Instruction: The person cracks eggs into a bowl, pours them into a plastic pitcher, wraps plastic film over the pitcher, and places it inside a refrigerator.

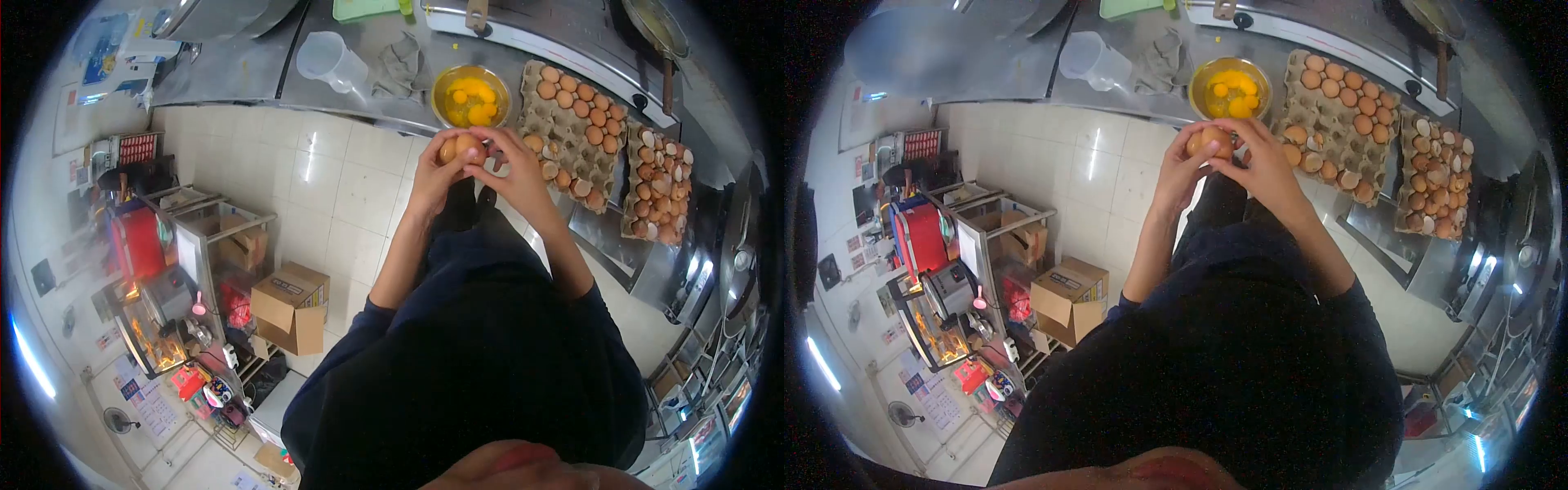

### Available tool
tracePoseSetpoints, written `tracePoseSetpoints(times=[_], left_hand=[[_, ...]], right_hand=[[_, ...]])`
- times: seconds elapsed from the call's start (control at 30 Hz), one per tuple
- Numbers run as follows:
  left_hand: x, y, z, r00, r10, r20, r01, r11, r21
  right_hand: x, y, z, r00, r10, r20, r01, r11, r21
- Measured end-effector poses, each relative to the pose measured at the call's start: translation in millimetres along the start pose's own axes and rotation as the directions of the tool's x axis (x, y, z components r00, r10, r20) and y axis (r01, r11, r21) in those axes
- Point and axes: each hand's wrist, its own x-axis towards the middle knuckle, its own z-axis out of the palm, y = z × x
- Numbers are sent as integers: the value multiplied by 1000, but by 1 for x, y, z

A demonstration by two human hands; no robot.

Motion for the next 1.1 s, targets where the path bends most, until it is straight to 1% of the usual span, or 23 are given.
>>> tracePoseSetpoints(times=[0.17, 0.2, 0.23, 0.27, 0.3, 0.33, 0.37, 0.4, 0.47, 0.53, 0.63, 0.7, 0.73, 0.77, 0.8, 0.83, 0.87, 0.9, 0.93, 1.0, 1.03, 1.07, 1.1], left_hand=[[29, 31, 15, 987, -2, 160, -14, 995, 96], [40, 34, 15, 983, 3, 184, -21, 995, 98], [55, 35, 11, 967, 3, 255, 23, 995, -99], [70, 36, 6, 946, 11, 323, 87, 954, -287], [83, 38, 0, 937, -20, 349, 116, 960, -256], [97, 41, -6, 929, -15, 369, 115, 961, -252], [111, 43, -10, 925, -94, 368, 194, 951, -243], [122, 45, -15, 914, -177, 364, 273, 933, -232], [144, 49, -25, 894, -196, 403, 288, 940, -182], [159, 56, -28, 871, -223, 439, 308, 942, -133], [176, 71, -34, 844, -289, 451, 332, 943, -18], [183, 81, -39, 794, -327, 512, 402, 915, -40], [188, 79, -43, 790, -337, 513, 410, 911, -33], [192, 77, -45, 792, -312, 525, 374, 927, -14], [197, 75, -46, 791, -285, 541, 336, 942, 6], [200, 73, -49, 782, -295, 549, 343, 939, 15], [197, 79, -47, 794, -276, 541, 254, 960, 117], [196, 85, -45, 805, -253, 536, 160, 963, 215], [194, 90, -41, 799, -264, 540, 168, 961, 221], [192, 101, -34, 754, -136, 643, -197, 886, 419], [195, 100, -35, 755, -140, 641, -191, 888, 419], [199, 99, -37, 749, -107, 654, -258, 862, 437], [204, 97, -40, 740, -76, 668, -324, 830, 453]], right_hand=[[21, 7, -2, 991, 28, -131, -18, 997, 76], [25, 17, 2, 974, 111, -197, -67, 974, 217], [31, 26, 3, 949, 196, -249, -98, 929, 357], [38, 27, 3, 944, 188, -270, -88, 934, 345], [45, 25, 3, 913, 134, -385, -2, 946, 324], [52, 23, 3, 866, 75, -494, 84, 953, 292], [61, 8, 1, 835, -1, -550, 62, 994, 93], [66, 2, 5, 827, -8, -562, 65, 995, 80], [79, -1, 11, 801, -356, -482, 93, 869, -487], [92, 21, 24, 814, -376, -443, 83, 830, -552], [107, 27, 33, 819, -305, -485, 37, 873, -487], [111, 22, 38, 701, -135, -700, -27, 976, -216], [112, 24, 42, 697, -127, -706, -36, 977, -212], [111, 29, 44, 673, 142, -726, 40, 973, 227], [110, 35, 46, 668, 389, -634, 129, 779, 614], [109, 47, 48, 678, 520, -519, 132, 609, 782], [106, 53, 46, 667, 525, -529, 137, 612, 779], [102, 60, 43, 760, 511, -403, 97, 523, 847], [98, 67, 42, 837, 478, -266, 40, 431, 901], [100, 61, 43, 832, 500, -240, 11, 417, 909], [102, 59, 42, 834, 511, -208, -20, 404, 914], [103, 60, 43, 833, 515, -202, -25, 401, 916], [104, 62, 45, 830, 497, -254, -81, 557, 827]])
